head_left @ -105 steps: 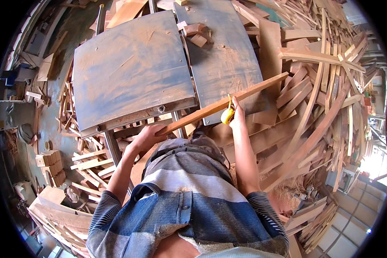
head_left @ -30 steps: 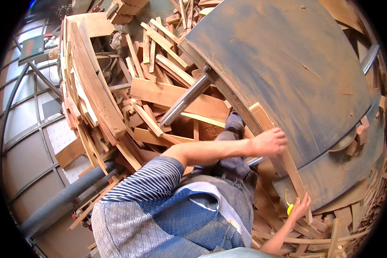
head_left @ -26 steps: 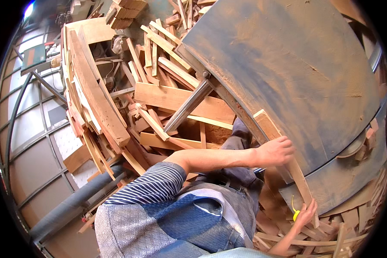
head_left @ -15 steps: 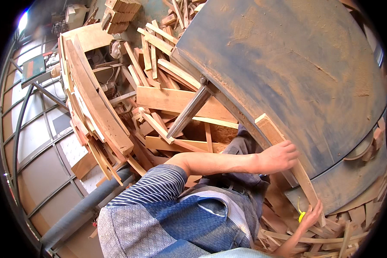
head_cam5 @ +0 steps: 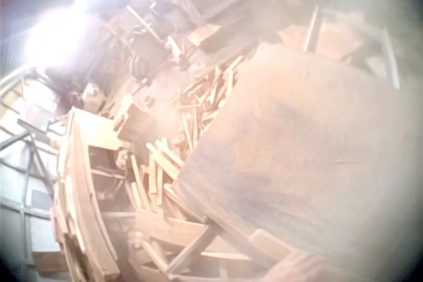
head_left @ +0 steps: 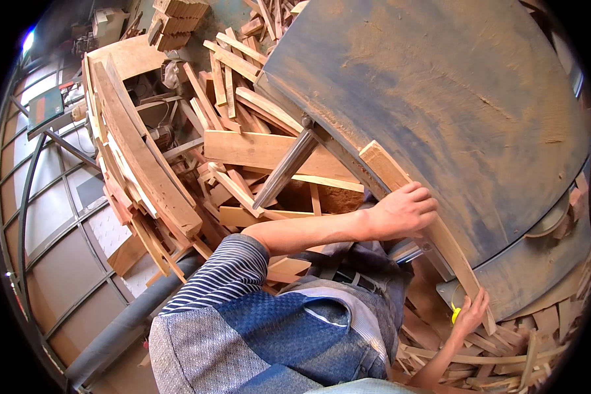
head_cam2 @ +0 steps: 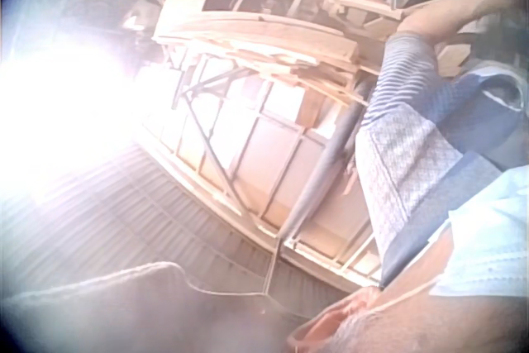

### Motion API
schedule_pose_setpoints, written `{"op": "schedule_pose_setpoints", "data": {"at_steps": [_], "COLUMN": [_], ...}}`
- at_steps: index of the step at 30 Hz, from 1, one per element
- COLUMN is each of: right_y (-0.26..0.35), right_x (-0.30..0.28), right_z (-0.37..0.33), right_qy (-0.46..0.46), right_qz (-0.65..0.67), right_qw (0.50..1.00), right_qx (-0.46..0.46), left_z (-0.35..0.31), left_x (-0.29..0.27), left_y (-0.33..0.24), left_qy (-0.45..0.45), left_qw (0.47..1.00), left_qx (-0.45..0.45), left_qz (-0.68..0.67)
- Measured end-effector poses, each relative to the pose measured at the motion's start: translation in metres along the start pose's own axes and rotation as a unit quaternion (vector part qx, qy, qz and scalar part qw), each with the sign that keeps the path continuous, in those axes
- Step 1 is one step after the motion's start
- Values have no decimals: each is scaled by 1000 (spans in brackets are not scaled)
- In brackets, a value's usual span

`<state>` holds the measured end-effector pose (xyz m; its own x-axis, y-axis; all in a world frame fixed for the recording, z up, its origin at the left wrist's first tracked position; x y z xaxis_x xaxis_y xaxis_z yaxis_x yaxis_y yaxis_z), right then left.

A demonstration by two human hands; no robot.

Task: The person measures a curved wooden plank and several straight wooden pieces on a workbench using a yellow tape measure, extending and retracting the tape to check different dimensions.

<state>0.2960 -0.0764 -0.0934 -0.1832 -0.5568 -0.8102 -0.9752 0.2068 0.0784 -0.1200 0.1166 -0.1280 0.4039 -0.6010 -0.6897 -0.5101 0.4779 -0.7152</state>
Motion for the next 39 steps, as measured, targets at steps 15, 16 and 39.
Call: {"op": "schedule_pose_setpoints", "data": {"at_steps": [15,16,39], "right_y": [23,21,-114], "right_x": [1,2,-13], "right_z": [-10,-10,-41], "right_qy": [-63,-77,-81], "right_qz": [15,15,72], "right_qw": [998,997,969], "right_qx": [9,-1,221], "left_z": [-4,-2,31], "left_x": [2,-2,-6], "left_y": [-7,-13,-24], "left_qy": [-10,-34,-10], "left_qw": [988,986,974], "left_qx": [5,9,-19], "left_qz": [151,161,227]}}
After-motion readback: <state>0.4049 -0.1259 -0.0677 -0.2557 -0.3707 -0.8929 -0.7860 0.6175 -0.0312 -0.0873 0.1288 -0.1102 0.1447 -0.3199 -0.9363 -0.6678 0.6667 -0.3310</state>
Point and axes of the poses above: each hand's wrist, its own z-axis towards the middle knuckle, its own x-axis out of the palm, y = z × x, the point moved 1 cm from there along z, towards the middle knuckle, and after that the axes turned 9 degrees about y, right-handed, at the moved point
